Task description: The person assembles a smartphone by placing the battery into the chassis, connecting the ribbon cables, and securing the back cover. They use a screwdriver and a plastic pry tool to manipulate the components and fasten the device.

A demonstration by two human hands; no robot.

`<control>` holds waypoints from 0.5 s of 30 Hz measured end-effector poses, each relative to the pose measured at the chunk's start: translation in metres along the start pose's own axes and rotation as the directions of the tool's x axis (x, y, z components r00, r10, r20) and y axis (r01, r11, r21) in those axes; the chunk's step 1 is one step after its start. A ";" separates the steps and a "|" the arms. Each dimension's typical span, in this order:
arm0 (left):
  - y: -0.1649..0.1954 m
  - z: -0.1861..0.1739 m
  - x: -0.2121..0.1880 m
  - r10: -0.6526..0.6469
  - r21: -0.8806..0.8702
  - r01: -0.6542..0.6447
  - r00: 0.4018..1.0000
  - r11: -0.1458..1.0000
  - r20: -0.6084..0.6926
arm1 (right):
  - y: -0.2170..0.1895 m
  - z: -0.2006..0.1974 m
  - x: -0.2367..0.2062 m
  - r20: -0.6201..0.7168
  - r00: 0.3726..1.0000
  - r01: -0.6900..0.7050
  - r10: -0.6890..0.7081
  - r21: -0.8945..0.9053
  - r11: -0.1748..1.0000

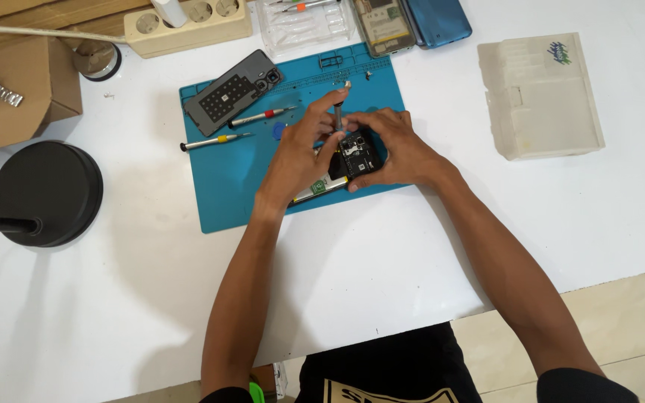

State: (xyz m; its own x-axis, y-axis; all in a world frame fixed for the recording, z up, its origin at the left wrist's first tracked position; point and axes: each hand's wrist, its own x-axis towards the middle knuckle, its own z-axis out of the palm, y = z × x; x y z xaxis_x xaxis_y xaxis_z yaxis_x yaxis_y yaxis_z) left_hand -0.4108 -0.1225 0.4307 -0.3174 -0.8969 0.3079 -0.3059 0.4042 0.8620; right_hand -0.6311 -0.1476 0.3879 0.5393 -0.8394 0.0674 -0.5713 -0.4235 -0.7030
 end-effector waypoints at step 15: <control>-0.016 0.005 0.001 0.100 0.027 -0.098 0.990 0.995 -0.103 | -0.001 -0.004 0.002 0.001 1.000 -0.017 0.017 -0.014 1.000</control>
State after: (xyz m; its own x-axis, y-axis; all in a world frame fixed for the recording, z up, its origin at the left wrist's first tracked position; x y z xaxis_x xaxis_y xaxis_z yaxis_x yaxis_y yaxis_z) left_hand -0.4109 -0.1289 0.4146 -0.2520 -0.8656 0.4326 -0.2980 0.4948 0.8164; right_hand -0.6320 -0.1501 0.3919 0.5299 -0.8463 0.0547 -0.5891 -0.4137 -0.6941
